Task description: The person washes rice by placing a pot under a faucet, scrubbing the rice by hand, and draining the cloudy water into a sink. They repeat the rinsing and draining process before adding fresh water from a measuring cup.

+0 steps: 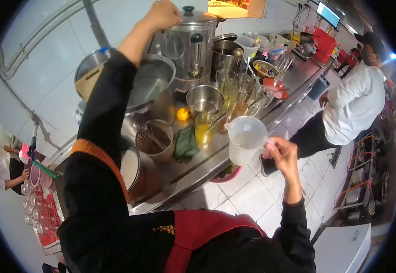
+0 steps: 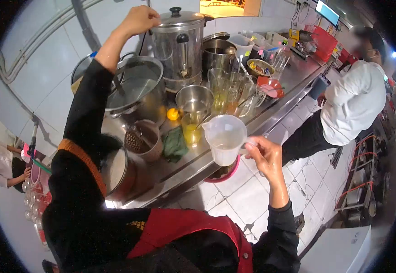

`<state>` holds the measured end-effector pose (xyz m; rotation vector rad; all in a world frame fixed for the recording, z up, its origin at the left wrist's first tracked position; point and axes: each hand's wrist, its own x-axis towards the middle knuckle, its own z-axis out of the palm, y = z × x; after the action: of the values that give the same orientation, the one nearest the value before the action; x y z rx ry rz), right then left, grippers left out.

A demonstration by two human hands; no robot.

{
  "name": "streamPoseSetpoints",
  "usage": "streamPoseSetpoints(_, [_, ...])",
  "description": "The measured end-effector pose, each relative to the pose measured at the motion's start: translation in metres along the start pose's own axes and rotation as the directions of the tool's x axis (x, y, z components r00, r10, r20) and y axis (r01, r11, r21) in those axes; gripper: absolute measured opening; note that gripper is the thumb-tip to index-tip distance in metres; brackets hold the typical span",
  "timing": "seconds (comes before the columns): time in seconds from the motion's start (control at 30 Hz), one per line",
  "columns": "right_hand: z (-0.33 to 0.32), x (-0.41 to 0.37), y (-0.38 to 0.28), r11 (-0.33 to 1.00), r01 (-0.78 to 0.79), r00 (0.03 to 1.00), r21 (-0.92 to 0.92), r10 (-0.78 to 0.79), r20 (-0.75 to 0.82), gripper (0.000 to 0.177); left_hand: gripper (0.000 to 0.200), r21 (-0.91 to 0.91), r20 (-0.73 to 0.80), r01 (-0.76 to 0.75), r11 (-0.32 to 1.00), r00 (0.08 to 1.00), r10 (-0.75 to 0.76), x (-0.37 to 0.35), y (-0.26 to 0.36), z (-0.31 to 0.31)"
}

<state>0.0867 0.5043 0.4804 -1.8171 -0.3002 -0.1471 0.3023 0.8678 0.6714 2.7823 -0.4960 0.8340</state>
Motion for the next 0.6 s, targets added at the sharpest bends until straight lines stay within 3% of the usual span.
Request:
streamPoseSetpoints(0.13, [-0.029,0.024,0.027,0.998,0.059,0.996,0.012,-0.058,-0.061,0.013,0.034,0.163,-0.043,-0.104,0.981,0.993,0.112,0.097,-0.021,0.059])
streamPoseSetpoints(0.2, [-0.042,0.037,0.029,0.998,0.058,0.998,-0.030,-0.059,-0.031,0.015,0.034,0.567,0.174,-0.159,0.808,0.982,0.072,0.144,-0.032,0.088])
streamPoseSetpoints(0.23, [-0.052,0.044,0.033,0.984,0.091,0.995,-0.151,-0.095,-0.018,0.017,0.036,0.622,0.145,-0.228,0.749,0.974,0.176,0.161,-0.047,0.103])
streamPoseSetpoints(0.27, [-0.057,0.050,0.033,0.983,0.089,0.995,-0.160,-0.094,-0.023,0.017,0.036,0.615,0.140,-0.230,0.754,0.973,0.182,0.175,-0.061,0.117])
streamPoseSetpoints(0.33, [-0.068,0.065,0.032,0.993,0.082,0.995,-0.088,-0.086,-0.044,0.018,0.038,0.443,0.013,-0.108,0.890,0.993,0.114,0.182,-0.065,0.124])
streamPoseSetpoints(0.37, [-0.072,0.073,0.029,0.996,0.083,0.995,-0.035,-0.084,-0.046,0.019,0.042,0.406,0.437,-0.382,0.830,0.879,0.191,0.196,-0.071,0.100])
streamPoseSetpoints(0.4, [-0.076,0.082,0.029,0.996,0.084,0.995,-0.043,-0.086,-0.047,0.019,0.042,0.403,0.432,-0.381,0.832,0.881,0.194,0.197,-0.067,0.102])
streamPoseSetpoints(0.47, [-0.084,0.098,0.033,0.995,0.090,0.996,0.050,-0.088,-0.027,0.020,0.040,0.334,0.262,0.029,0.942,0.957,-0.123,0.192,-0.053,0.113])
streamPoseSetpoints(0.5, [-0.087,0.108,0.036,0.995,0.087,0.996,0.052,-0.086,-0.026,0.020,0.040,0.275,0.191,0.235,0.932,0.937,-0.293,0.191,-0.042,0.114])
streamPoseSetpoints(0.53, [-0.090,0.120,0.039,0.993,0.109,0.994,0.043,-0.108,-0.014,0.019,0.040,0.280,0.193,0.239,0.930,0.935,-0.299,0.201,-0.027,0.108])
streamPoseSetpoints(0.57, [-0.093,0.134,0.042,0.991,0.132,0.991,0.036,-0.132,0.003,0.019,0.037,0.263,0.291,0.492,0.830,0.779,-0.555,0.212,-0.001,0.093])
streamPoseSetpoints(0.6, [-0.095,0.148,0.040,0.990,0.136,0.990,0.043,-0.137,0.019,0.019,0.034,0.271,0.379,0.708,0.652,0.544,-0.748,0.217,0.008,0.085])
